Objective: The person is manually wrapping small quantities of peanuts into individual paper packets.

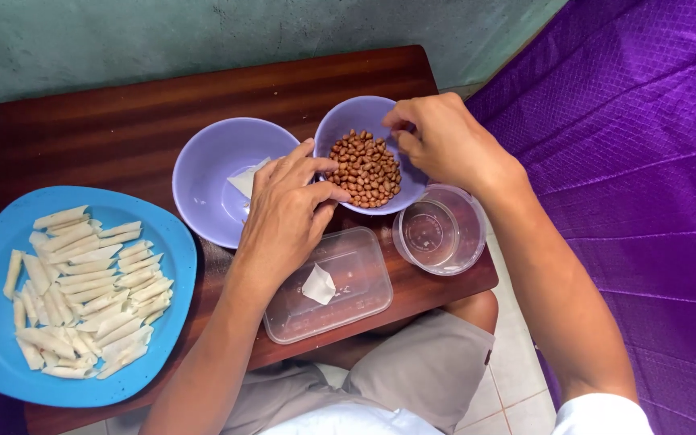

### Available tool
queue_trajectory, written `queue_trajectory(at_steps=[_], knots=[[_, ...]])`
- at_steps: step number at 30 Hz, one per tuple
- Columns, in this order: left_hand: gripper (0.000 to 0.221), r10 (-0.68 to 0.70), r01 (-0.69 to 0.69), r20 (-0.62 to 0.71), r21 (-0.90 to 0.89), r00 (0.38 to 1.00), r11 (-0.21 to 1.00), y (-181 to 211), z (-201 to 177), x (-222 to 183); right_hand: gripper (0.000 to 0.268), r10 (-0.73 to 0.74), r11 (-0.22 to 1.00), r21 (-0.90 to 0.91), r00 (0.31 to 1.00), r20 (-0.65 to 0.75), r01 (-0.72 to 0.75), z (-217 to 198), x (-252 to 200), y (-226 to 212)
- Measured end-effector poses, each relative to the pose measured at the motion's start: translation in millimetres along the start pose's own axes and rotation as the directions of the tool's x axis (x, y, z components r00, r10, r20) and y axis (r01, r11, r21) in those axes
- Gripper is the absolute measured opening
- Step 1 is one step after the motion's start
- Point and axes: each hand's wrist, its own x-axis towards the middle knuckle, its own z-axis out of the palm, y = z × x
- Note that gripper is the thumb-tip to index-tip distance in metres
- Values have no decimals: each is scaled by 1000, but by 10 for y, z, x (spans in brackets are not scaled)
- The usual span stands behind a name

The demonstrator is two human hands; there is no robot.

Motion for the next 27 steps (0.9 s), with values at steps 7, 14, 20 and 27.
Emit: queue_trajectory(at_steps=[7, 14, 20, 27], knots=[[17, 3, -3, 7, 1, 1000, 1000, -1, 0, 13, 15, 18, 992, -127, 993, 117, -3, 165, -11, 36], [16, 2, -2, 1, 1, 1000, 1000, 2, -1, 10, 22, -15, 979, -198, 982, 190, 53, 535, 112, 193], [17, 1, -1, 6, -5, 1000, 1000, 20, -32, 27, 15, -39, 989, -140, 993, 115, 55, 343, 83, 90], [15, 5, -5, -7, -20, 1000, 1000, 18, -17, 10, 25, -75, 952, -275, 973, 218, 135, 553, 104, 208]])
